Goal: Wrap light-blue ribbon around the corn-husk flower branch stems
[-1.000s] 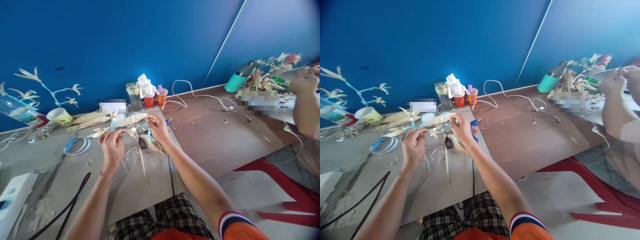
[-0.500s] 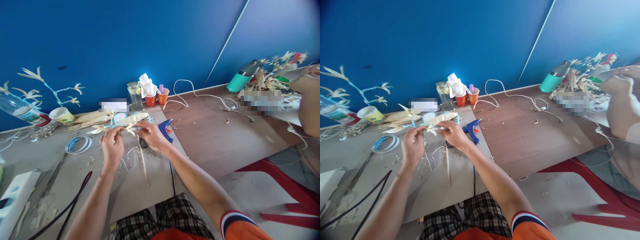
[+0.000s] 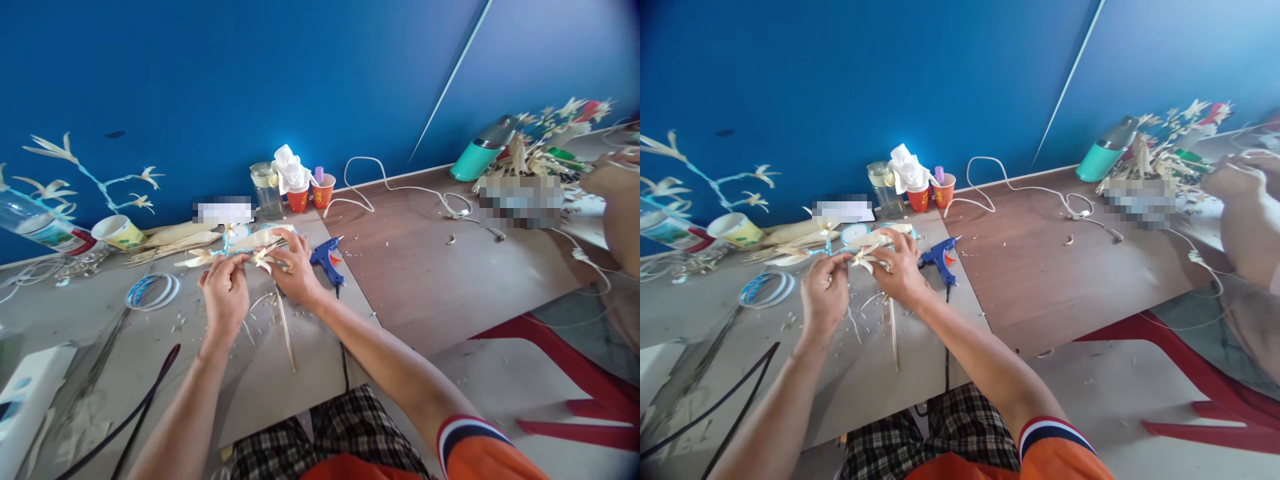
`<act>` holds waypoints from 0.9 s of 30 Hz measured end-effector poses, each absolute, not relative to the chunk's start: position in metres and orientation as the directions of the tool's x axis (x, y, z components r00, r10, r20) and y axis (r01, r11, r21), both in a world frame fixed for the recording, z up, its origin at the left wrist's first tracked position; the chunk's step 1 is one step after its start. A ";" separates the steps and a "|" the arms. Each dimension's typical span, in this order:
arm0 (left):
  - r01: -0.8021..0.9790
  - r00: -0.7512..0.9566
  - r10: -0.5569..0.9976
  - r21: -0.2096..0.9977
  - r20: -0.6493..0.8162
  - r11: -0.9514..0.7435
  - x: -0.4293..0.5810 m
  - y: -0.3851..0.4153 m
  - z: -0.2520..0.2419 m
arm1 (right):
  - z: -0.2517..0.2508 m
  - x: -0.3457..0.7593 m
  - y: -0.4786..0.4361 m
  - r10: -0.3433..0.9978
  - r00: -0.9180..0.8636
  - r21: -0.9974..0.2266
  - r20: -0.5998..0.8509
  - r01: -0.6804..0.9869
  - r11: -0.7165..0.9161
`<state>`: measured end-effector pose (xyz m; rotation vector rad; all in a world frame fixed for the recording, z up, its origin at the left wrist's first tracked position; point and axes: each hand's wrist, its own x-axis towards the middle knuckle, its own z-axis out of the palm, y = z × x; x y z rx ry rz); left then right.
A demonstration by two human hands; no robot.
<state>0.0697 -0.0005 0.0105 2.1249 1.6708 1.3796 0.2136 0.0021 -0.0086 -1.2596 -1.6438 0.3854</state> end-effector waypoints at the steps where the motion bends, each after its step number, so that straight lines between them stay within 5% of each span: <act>1: 0.718 -0.012 0.816 0.573 0.578 -0.395 0.071 -0.001 0.011 | -0.010 0.213 0.004 0.865 0.036 -0.756 0.500 0.505 0.416; 13: 0.773 -0.002 0.763 0.485 0.646 -0.409 0.079 -0.005 0.011 | -0.012 0.200 -0.001 0.875 0.130 -0.879 0.466 0.178 0.442; 18: 0.785 -0.007 0.765 0.478 0.644 -0.394 0.080 -0.006 0.010 | -0.017 0.196 -0.003 0.833 0.207 -0.858 0.513 0.166 0.486; 27: 0.817 0.011 0.780 0.444 0.626 -0.368 0.085 -0.008 0.006 | -0.018 0.191 0.000 0.873 0.310 -0.927 0.375 0.120 0.356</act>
